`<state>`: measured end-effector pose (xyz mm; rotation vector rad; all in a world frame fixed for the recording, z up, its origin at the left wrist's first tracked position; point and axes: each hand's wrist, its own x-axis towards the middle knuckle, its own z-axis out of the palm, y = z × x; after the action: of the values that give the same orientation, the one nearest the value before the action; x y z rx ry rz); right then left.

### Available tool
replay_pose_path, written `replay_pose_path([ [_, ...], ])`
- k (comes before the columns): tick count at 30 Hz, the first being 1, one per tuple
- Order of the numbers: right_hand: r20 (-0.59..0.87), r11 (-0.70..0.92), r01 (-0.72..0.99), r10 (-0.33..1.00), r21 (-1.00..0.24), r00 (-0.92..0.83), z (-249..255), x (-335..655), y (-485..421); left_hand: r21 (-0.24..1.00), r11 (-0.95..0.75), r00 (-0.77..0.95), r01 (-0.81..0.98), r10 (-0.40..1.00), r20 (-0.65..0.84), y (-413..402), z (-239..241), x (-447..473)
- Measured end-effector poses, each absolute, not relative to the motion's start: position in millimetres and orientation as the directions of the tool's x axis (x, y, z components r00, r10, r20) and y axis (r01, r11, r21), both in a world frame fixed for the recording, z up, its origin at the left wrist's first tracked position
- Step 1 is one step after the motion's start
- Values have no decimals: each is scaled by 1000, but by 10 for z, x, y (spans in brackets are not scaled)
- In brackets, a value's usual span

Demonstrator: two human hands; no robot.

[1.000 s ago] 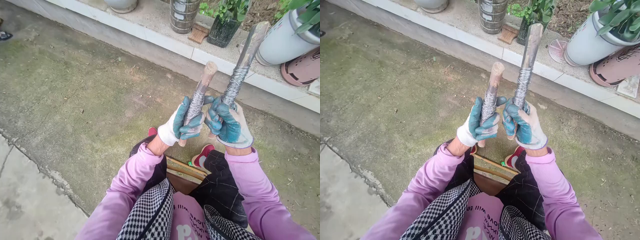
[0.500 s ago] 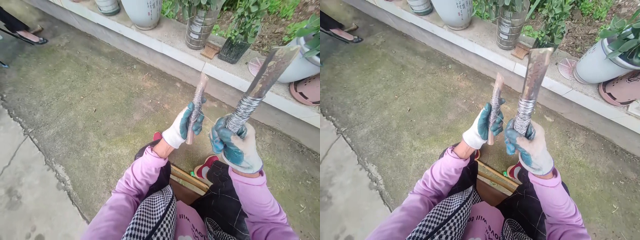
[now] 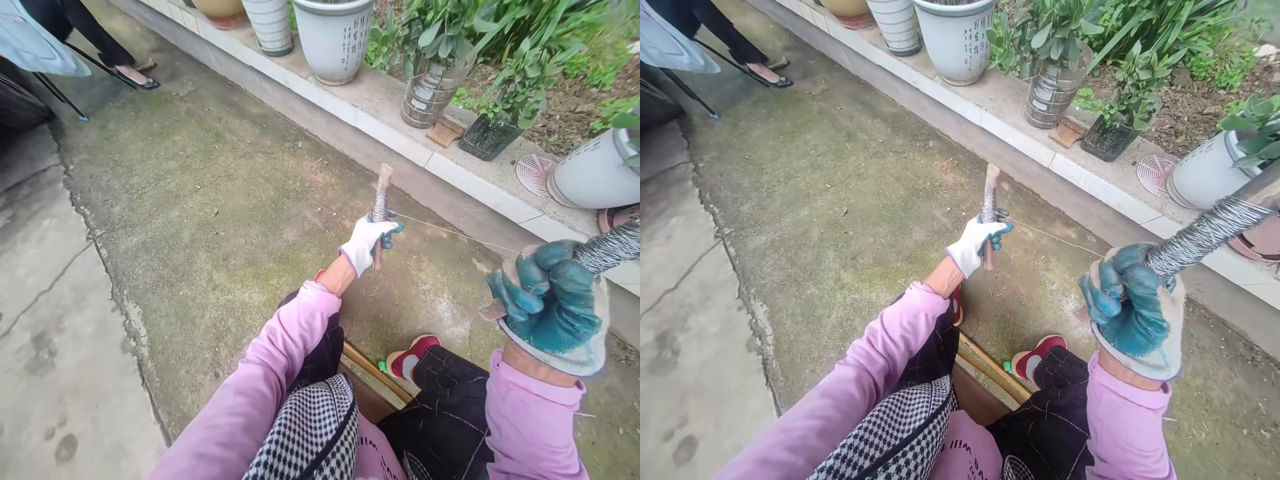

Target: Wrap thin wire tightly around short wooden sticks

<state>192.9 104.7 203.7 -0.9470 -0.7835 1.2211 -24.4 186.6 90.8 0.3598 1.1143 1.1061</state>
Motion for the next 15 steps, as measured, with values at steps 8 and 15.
replay_pose_path([
  [8,-48,50,-421,975,-906,218,1946,2118,1140,620,511,255,-595,852,-458,1922,901,-306],
  [15,-36,100,-460,960,-882,277,1881,2410,1306,588,415,181,-695,891,-415,1977,902,-448],
])
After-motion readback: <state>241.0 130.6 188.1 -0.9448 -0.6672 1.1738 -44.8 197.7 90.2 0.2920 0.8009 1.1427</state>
